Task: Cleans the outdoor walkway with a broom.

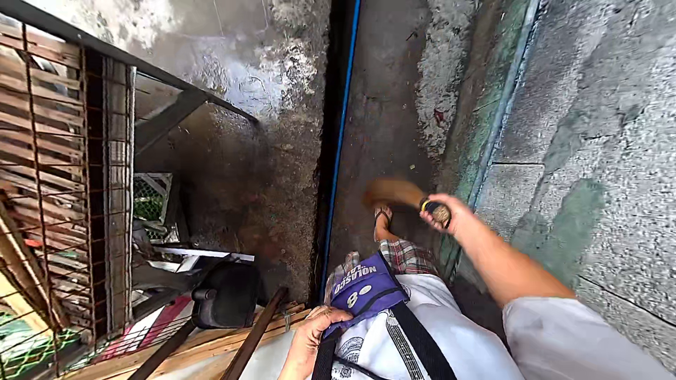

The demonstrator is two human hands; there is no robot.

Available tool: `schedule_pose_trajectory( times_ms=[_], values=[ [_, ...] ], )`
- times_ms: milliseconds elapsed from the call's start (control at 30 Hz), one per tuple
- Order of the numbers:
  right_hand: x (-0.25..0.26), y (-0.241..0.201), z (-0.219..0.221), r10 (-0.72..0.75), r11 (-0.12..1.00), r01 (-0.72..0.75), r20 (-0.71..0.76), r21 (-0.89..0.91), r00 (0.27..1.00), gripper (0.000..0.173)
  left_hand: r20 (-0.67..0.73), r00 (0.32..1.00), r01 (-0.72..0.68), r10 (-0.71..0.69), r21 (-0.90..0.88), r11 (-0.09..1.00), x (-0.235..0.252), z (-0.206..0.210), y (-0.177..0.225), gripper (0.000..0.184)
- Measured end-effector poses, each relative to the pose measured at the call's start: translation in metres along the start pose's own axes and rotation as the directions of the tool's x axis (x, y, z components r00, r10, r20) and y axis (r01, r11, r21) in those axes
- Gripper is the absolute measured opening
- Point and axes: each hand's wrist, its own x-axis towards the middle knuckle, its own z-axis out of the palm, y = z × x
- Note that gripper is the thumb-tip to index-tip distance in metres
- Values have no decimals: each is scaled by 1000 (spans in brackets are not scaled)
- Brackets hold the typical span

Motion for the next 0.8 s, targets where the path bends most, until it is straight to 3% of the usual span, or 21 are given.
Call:
schedule_pose_trajectory(
  times_ms=[100, 167, 233, 300, 400, 467, 500, 567, 667, 733, 800],
  values=[
    [33, -41, -24, -344, 939, 344, -56, -12, 937, 44, 44, 999, 0, 0, -12, 1000, 16, -1, 5, 17],
    [32, -35, -26, -449, 891, 446, -29, -79, 893, 61, 79, 997, 3, -1, -24, 1000, 29, -1, 11, 17],
    [5, -14, -18, -453, 887, 450, -5, -103, 892, 66, 98, 995, 19, -16, -23, 1000, 43, -2, 21, 17],
    [-22, 8, -9, -391, 919, 393, 66, -33, 918, 59, 117, 993, 5, -5, -2, 1000, 57, -5, 27, 17],
    [-33, 17, -2, -196, 975, 174, 172, 135, 965, 44, 168, 985, -43, 40, 16, 999, 82, -14, 40, 17],
    [-20, -1, -4, -67, 986, 50, 104, 157, 992, 39, 211, 975, -80, 71, 35, 996, 101, -22, 47, 17],
    [-13, -16, -7, -52, 989, 46, 42, 140, 998, 34, 234, 969, -94, 80, 49, 994, 112, -28, 51, 17],
    [-1, -37, -12, -193, 978, 197, -65, 63, 979, 33, 279, 956, -104, 85, 54, 993, 131, -41, 55, 17],
    [14, -18, -29, -427, 899, 414, -74, -143, 901, 64, 349, 934, -97, 80, 31, 995, 166, -57, 63, 17],
    [-14, 9, -38, -434, 896, 420, -86, -143, 897, 69, 389, 917, -109, 87, 34, 993, 187, -66, 69, 17],
    [-60, 36, -41, -327, 945, 325, -87, -41, 941, 64, 426, 898, -132, 111, 22, 991, 208, -76, 71, 17]
  ],
)
